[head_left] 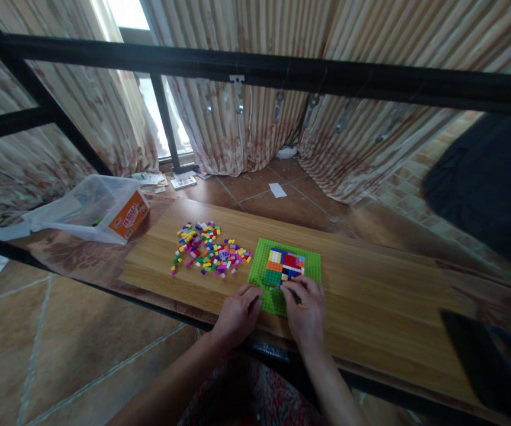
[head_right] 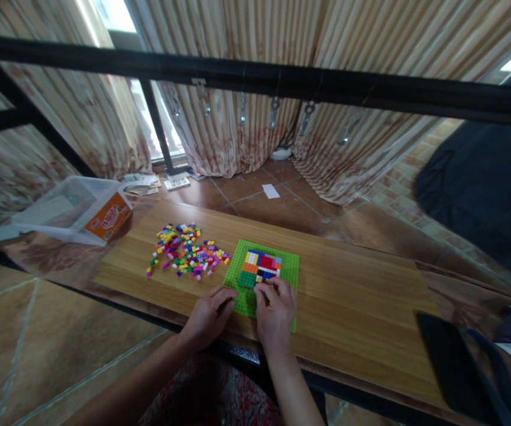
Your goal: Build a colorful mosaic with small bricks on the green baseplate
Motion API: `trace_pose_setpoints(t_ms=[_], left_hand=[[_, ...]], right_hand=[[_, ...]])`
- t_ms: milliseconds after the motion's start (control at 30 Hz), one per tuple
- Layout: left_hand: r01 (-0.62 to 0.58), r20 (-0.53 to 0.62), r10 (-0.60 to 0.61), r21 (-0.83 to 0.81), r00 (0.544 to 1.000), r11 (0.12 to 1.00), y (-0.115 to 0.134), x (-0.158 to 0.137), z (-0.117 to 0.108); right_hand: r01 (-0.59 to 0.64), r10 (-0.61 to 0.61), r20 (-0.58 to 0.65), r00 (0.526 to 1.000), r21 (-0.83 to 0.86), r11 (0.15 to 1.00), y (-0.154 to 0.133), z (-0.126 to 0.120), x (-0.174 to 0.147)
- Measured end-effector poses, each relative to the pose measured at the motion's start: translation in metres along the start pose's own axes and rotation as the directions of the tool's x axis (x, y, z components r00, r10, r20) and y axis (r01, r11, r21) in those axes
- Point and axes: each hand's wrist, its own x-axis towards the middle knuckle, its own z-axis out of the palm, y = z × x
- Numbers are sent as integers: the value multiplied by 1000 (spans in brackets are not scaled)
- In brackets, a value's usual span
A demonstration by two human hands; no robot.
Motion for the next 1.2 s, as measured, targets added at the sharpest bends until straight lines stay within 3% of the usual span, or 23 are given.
trace_pose_setpoints(t_ms=[167, 433, 700, 833, 933, 1033, 1100, 1200], left_hand=[[5, 4, -5, -3, 1000, 1000, -1, 0, 0], [-22, -15, 22, 25, 1000, 999, -4, 0, 1], [-33, -23, 35, 92, 999, 995, -2, 3, -1], [-65, -43, 71, 131, 997, 989, -4, 5, -4], [-100, -45, 108, 163, 993, 982, -8, 11, -6], [-143, -45, 155, 199, 987, 970, -11, 15, -6], [-159, -52, 175, 220, 983, 962, -14, 16, -6], [-182, -61, 205, 261, 977, 948, -20, 16, -7]], right_hand=[[95, -94, 13, 995, -151, 984, -4, 3, -8], [139, -129, 55, 990, -230, 963, -5, 5, -10], [56, -57, -17, 998, -60, 997, 1, -9, -23], [-109, 90, -178, 980, -102, 989, 34, -54, -34], [-291, 190, -365, 911, -245, 925, 81, -112, -37], [-551, 344, -495, 798, -367, 749, 132, -173, -39], [-674, 484, -477, 733, -421, 607, 160, -201, -38], [-755, 667, -382, 639, -477, 450, 187, -220, -32]])
